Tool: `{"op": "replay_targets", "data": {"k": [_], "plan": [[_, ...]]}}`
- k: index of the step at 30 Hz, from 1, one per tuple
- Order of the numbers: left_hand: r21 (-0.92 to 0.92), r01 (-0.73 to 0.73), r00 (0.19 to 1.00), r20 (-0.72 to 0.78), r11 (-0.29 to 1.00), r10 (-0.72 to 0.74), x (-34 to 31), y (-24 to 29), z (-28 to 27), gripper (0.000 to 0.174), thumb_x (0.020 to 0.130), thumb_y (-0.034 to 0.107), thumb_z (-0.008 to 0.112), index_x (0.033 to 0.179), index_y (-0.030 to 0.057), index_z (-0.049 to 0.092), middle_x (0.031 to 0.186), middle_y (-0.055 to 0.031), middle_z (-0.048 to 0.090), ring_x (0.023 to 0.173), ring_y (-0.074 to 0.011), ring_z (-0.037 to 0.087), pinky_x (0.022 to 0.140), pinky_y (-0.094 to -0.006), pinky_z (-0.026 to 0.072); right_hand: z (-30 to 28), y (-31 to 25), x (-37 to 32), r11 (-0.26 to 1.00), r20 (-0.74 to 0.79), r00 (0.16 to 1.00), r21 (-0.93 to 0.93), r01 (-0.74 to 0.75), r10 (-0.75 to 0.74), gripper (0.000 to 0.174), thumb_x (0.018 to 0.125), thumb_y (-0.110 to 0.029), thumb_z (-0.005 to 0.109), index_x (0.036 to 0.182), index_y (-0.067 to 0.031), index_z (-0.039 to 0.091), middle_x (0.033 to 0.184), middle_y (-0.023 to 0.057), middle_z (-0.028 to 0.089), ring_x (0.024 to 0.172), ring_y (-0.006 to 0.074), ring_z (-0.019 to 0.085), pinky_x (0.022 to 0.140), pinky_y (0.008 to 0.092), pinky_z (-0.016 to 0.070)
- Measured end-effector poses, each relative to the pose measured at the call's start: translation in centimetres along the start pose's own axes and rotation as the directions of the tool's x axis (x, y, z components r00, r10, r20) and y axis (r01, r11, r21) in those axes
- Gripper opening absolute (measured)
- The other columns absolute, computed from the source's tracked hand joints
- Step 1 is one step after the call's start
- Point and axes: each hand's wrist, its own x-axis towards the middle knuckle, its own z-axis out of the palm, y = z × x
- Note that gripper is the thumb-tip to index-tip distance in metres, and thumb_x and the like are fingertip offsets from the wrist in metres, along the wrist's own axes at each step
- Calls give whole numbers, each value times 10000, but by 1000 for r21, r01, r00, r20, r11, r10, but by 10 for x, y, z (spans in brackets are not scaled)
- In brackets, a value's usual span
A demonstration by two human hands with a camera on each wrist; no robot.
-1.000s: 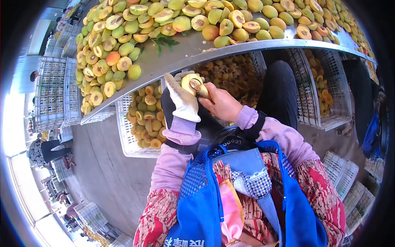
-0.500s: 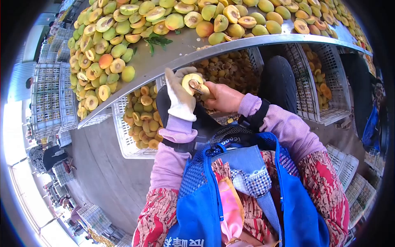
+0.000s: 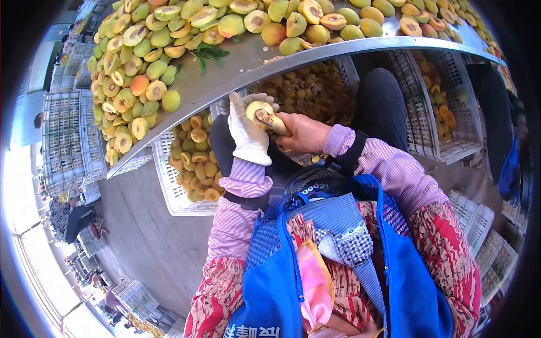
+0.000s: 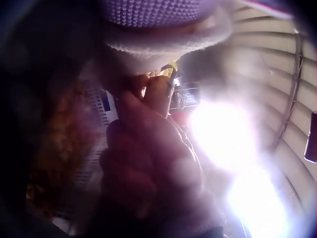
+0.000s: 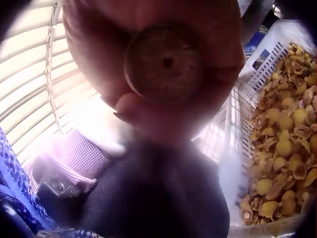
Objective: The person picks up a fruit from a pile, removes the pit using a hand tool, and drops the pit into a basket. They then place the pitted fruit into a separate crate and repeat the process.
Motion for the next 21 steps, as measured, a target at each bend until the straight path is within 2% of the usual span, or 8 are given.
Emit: {"op": "replay_targets", "data": {"k": [3, 5, 7, 13, 15, 16, 19, 21], "plan": [[31, -185, 980, -71, 982, 187, 0, -5, 2, 597, 886, 546, 382, 812, -19, 560, 746, -151, 606, 633, -282, 598, 644, -360, 515, 5, 5, 5, 998, -48, 999, -67, 6, -9, 278, 768, -126, 578, 1010, -15, 500, 873, 207, 609, 844, 342, 605, 725, 377, 480], [-228, 90, 995, -18, 970, -96, 3, 6, -2, 571, 896, 518, 381, 822, -19, 557, 763, -155, 606, 669, -279, 600, 669, -362, 512, 5, 5, 8, 994, -74, 997, -107, 0, -8, 266, 767, -121, 576, 1001, -15, 504, 879, 211, 607, 852, 350, 600, 733, 379, 477], [-270, 176, 984, 34, 947, -174, 7, 7, -5, 554, 903, 501, 380, 813, -16, 556, 773, -155, 606, 693, -278, 599, 682, -363, 507, 5, 3, 9, 990, -68, 997, -133, -34, 25, 249, 760, -110, 566, 986, -20, 511, 878, 216, 606, 864, 353, 598, 743, 382, 471], [13, -135, 986, -92, 991, 136, 4, -5, 1, 503, 920, 467, 364, 800, 10, 537, 760, -135, 598, 688, -245, 597, 609, -332, 512, 32, 13, 11, 986, -144, 989, 167, 2, 22, 258, 727, -90, 563, 969, -8, 526, 822, 195, 606, 814, 325, 599, 746, 371, 463], [-161, 32, 999, 28, 986, -28, 9, -4, -5, 457, 886, 452, 480, 811, 7, 556, 768, -122, 597, 692, -238, 603, 629, -334, 510, 24, 18, 12, 994, -91, 996, 106, -10, 19, 273, 745, -94, 549, 1000, -11, 501, 755, 172, 598, 699, 292, 615, 630, 360, 483], [-161, 85, 996, 52, 983, -78, 10, -3, -7, 448, 874, 450, 502, 813, 10, 556, 768, -123, 596, 696, -243, 604, 633, -337, 510, 20, 20, 15, 980, 26, 993, 161, -118, 116, 281, 753, -95, 541, 1020, -32, 482, 676, 114, 581, 523, 209, 581, 459, 316, 448], [-151, 176, 976, 153, 973, -153, 12, 1, -10, 432, 854, 443, 542, 816, 13, 557, 776, -126, 595, 708, -253, 605, 637, -346, 511, -4, 0, 6, 889, 306, 918, 301, -346, 253, 293, 753, -88, 537, 1038, -64, 476, 626, 57, 558, 408, 122, 502, 360, 261, 376], [-134, 210, 959, 220, 969, -178, 10, 1, -10, 426, 845, 438, 559, 817, 13, 558, 785, -128, 595, 715, -259, 605, 636, -352, 511, -12, -3, 3, 892, 344, 893, 239, -383, 291, 247, 755, -97, 535, 999, -84, 496, 597, 30, 534, 402, 96, 468, 360, 253, 370]]}}
